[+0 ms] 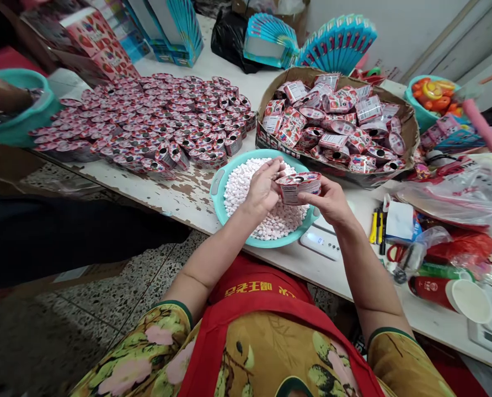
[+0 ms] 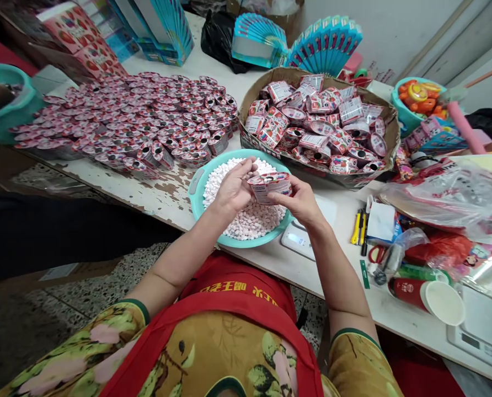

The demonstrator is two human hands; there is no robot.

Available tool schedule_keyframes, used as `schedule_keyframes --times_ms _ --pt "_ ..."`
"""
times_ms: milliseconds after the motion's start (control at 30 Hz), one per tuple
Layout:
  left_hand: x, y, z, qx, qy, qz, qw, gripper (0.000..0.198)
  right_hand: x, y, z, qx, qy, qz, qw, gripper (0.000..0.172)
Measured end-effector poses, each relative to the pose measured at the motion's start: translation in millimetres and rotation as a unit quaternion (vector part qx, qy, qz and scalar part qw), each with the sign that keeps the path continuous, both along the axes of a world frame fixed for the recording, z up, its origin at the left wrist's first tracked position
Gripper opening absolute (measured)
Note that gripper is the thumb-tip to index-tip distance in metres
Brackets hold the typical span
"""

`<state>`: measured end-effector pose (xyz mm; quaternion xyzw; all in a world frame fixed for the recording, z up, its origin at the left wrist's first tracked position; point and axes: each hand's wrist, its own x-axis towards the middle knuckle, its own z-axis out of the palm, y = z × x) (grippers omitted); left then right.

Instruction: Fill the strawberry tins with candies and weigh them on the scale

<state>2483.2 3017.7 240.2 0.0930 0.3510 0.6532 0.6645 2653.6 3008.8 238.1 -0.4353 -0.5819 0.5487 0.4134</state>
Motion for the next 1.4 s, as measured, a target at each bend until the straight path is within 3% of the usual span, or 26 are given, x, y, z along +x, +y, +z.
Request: schedule_keyframes --times_ms 100,233,333,467,567,833,1067,1267,1400 --pt "-8.9 3.2 -4.8 0.055 0.148 0.007 0.987 0.002 22.5 -7.6 -7.6 0.028 0.022 -0.08 0.996 0.064" --pt "-27.3 4.6 -20.9 0.149 0.384 -0.033 0.911 0.005 78.8 -15.1 -34.0 0.06 -0.012 -0.216 0.974 0.063" --pt "-36.0 5.2 -33.6 0.183 0.462 -0.035 0.867 0.015 118.0 -19.2 -65.9 0.058 -0.08 -0.277 0.956 0.059" --pt "-35.4 5.7 -39.9 0.201 0.481 0.006 0.854 0.021 141.2 -24.6 -106.4 0.032 -0.173 -0.301 0.937 0.059" --pt "-31.3 4.4 -37.0 0.21 0.477 0.006 0.854 0.022 144.6 -27.9 -123.8 0.011 -0.215 -0.3 0.929 0.062" --pt "-27.8 -2.0 -31.5 0.207 0.495 0.019 0.843 0.023 156.7 -42.9 -121.2 0.057 -0.265 -0.3 0.915 0.074" --pt "-31.9 -10.7 -33.2 0.199 0.531 0.024 0.823 0.02 160.2 -109.0 -131.4 0.081 -0.25 -0.443 0.857 0.051" --pt "-29.4 -16.2 -35.2 0.213 0.539 0.022 0.815 0.02 139.5 -176.2 -150.3 0.156 -0.311 -0.475 0.808 0.037" --pt "-31.4 -27.5 -40.2 0.231 0.583 0.021 0.779 0.022 125.7 -200.7 -166.3 0.198 -0.375 -0.466 0.777 0.031"
